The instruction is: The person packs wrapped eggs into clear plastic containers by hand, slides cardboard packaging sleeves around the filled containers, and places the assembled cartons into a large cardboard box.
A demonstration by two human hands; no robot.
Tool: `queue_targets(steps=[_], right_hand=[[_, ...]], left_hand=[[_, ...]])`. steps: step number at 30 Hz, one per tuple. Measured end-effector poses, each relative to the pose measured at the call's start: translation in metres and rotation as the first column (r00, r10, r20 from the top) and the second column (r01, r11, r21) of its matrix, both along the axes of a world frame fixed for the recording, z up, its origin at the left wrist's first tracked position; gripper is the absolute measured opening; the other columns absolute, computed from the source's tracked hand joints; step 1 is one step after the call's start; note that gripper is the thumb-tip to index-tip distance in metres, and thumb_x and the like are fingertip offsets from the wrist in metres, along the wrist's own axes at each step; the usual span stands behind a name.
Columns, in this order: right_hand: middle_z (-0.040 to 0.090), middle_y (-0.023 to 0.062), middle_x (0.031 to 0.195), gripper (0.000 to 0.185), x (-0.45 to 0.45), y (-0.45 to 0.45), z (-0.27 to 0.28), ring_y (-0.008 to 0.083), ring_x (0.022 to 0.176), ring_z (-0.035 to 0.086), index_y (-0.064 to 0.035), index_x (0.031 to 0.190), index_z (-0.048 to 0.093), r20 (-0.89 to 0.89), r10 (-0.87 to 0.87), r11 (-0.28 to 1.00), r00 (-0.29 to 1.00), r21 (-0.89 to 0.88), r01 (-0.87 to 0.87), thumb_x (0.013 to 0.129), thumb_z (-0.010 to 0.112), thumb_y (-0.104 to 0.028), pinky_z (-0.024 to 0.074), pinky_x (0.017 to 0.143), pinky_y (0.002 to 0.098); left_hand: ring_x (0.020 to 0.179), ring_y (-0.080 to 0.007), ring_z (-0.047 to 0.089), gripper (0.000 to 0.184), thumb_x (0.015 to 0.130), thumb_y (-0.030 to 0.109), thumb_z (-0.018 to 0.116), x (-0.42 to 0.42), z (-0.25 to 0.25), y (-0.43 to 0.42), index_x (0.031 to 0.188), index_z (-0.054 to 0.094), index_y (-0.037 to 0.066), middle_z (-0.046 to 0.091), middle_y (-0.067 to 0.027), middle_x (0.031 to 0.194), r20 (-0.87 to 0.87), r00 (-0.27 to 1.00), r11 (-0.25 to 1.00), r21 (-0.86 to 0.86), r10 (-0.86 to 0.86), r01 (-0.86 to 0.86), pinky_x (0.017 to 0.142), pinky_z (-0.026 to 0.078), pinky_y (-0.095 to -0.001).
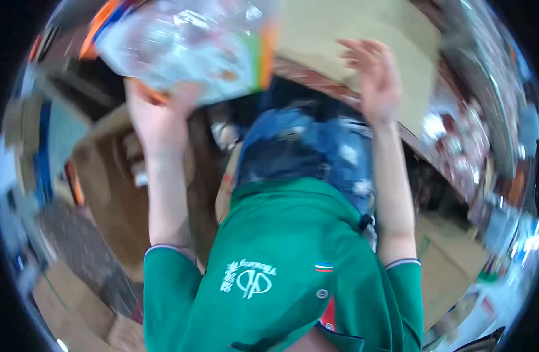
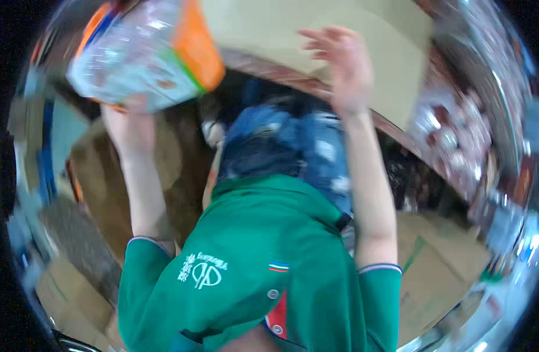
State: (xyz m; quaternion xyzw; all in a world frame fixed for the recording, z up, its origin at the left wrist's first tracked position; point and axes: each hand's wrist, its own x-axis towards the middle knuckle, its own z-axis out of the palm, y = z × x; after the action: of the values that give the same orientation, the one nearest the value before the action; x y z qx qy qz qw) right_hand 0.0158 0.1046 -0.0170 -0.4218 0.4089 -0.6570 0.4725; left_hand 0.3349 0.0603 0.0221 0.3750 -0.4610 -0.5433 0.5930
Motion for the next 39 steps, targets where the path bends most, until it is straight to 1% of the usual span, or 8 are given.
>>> queue_targets(steps=[2, 5, 9, 13, 17, 22, 34, 39], right_hand=[[0.064, 0.0240, 0.119, 0.033, 0.021, -0.010, -0.003, 0.0222, 0.099, 0.060, -0.0012, 0.120, 0.052, -0.028, 0.027, 0.985, 0.999, 0.171, -0.022, 0.103, 0.042, -0.027, 0.0449, 0.094, 0.0357], [0.067, 0.0185, 0.112, 0.025, 0.038, -0.016, -0.013, 0.0222, 0.100, 0.065, 0.0027, 0.115, 0.056, -0.216, 0.078, 0.961, 0.973, 0.277, -0.015, 0.102, 0.047, -0.016, 0.0494, 0.093, 0.0336], [0.070, 0.0148, 0.102, 0.021, 0.038, -0.020, -0.014, 0.0163, 0.093, 0.062, 0.0021, 0.109, 0.060, -0.473, 0.135, 0.966, 0.871, 0.260, -0.008, 0.101, 0.048, -0.014, 0.0460, 0.087, 0.0282], [0.070, 0.0136, 0.100, 0.019, 0.035, -0.025, -0.015, 0.0137, 0.091, 0.060, 0.0018, 0.108, 0.061, -0.531, 0.172, 0.950, 0.829, 0.312, 0.002, 0.100, 0.050, -0.011, 0.0441, 0.086, 0.0265], [0.070, 0.0118, 0.101, 0.018, 0.032, -0.027, -0.009, 0.0120, 0.089, 0.058, 0.0019, 0.109, 0.061, -0.491, 0.213, 0.930, 0.845, 0.368, -0.021, 0.100, 0.052, -0.011, 0.0432, 0.085, 0.0254], [0.068, 0.0090, 0.100, 0.018, 0.031, -0.030, -0.008, 0.0098, 0.089, 0.057, 0.0021, 0.109, 0.061, -0.571, 0.222, 0.925, 0.790, 0.380, 0.015, 0.100, 0.052, -0.010, 0.0430, 0.082, 0.0221], [0.064, 0.0011, 0.089, 0.014, 0.046, -0.033, -0.005, 0.0044, 0.073, 0.051, -0.0022, 0.105, 0.064, -0.703, 0.199, 0.922, 0.683, 0.370, 0.113, 0.099, 0.055, -0.012, 0.0392, 0.065, 0.0183], [0.060, -0.0024, 0.084, 0.015, 0.048, -0.034, -0.012, 0.0034, 0.070, 0.049, -0.0043, 0.103, 0.064, -0.740, 0.172, 0.939, 0.650, 0.322, 0.119, 0.099, 0.055, -0.015, 0.0349, 0.060, 0.0172]], left_hand=[[0.101, -0.0164, 0.059, 0.070, 0.075, -0.003, 0.078, 0.086, 0.032, 0.000, 0.133, 0.042, 0.004, 0.058, -0.0066, 0.117, 0.010, 0.945, 0.919, -0.236, 0.326, -0.315, 0.088, 0.051, -0.0333], [0.094, -0.0155, 0.058, 0.070, 0.070, 0.008, 0.087, 0.200, 0.055, 0.042, 0.124, 0.045, -0.003, 0.057, -0.0077, 0.111, 0.541, 0.412, 0.662, -0.431, 0.733, -0.613, 0.088, 0.047, -0.0271], [0.098, -0.0232, 0.060, 0.067, 0.068, 0.033, 0.087, 0.327, 0.001, 0.116, 0.115, 0.055, -0.004, 0.061, -0.0140, 0.109, 0.952, -0.093, 0.722, -0.283, 0.291, -0.632, 0.089, 0.048, -0.0341], [0.088, -0.0304, 0.066, 0.066, 0.057, 0.034, 0.087, 0.375, -0.098, 0.161, 0.105, 0.060, -0.003, 0.066, -0.0209, 0.095, 0.885, 0.106, 0.730, 0.436, -0.453, -0.526, 0.079, 0.052, -0.0399], [0.090, -0.0220, 0.063, 0.070, 0.056, 0.030, 0.089, 0.391, -0.172, 0.193, 0.110, 0.057, -0.002, 0.066, -0.0142, 0.098, 0.581, 0.502, 0.404, 0.811, -0.641, -0.424, 0.083, 0.049, -0.0339], [0.096, -0.0140, 0.062, 0.065, 0.067, 0.027, 0.087, 0.444, -0.200, 0.198, 0.120, 0.060, 0.001, 0.069, -0.0064, 0.107, 0.446, 0.729, 0.255, 0.895, -0.519, -0.366, 0.084, 0.049, -0.0314], [0.106, -0.0150, 0.060, 0.060, 0.077, 0.024, 0.082, 0.458, -0.209, 0.211, 0.128, 0.058, 0.002, 0.066, -0.0063, 0.117, 0.526, 0.811, 0.408, 0.819, -0.256, -0.402, 0.097, 0.043, -0.0290], [0.105, -0.0152, 0.059, 0.053, 0.089, 0.031, 0.073, 0.436, -0.303, 0.239, 0.130, 0.058, 0.001, 0.065, -0.0056, 0.119, 0.536, 0.747, 0.429, 0.611, 0.393, -0.665, 0.095, 0.044, -0.0308]])
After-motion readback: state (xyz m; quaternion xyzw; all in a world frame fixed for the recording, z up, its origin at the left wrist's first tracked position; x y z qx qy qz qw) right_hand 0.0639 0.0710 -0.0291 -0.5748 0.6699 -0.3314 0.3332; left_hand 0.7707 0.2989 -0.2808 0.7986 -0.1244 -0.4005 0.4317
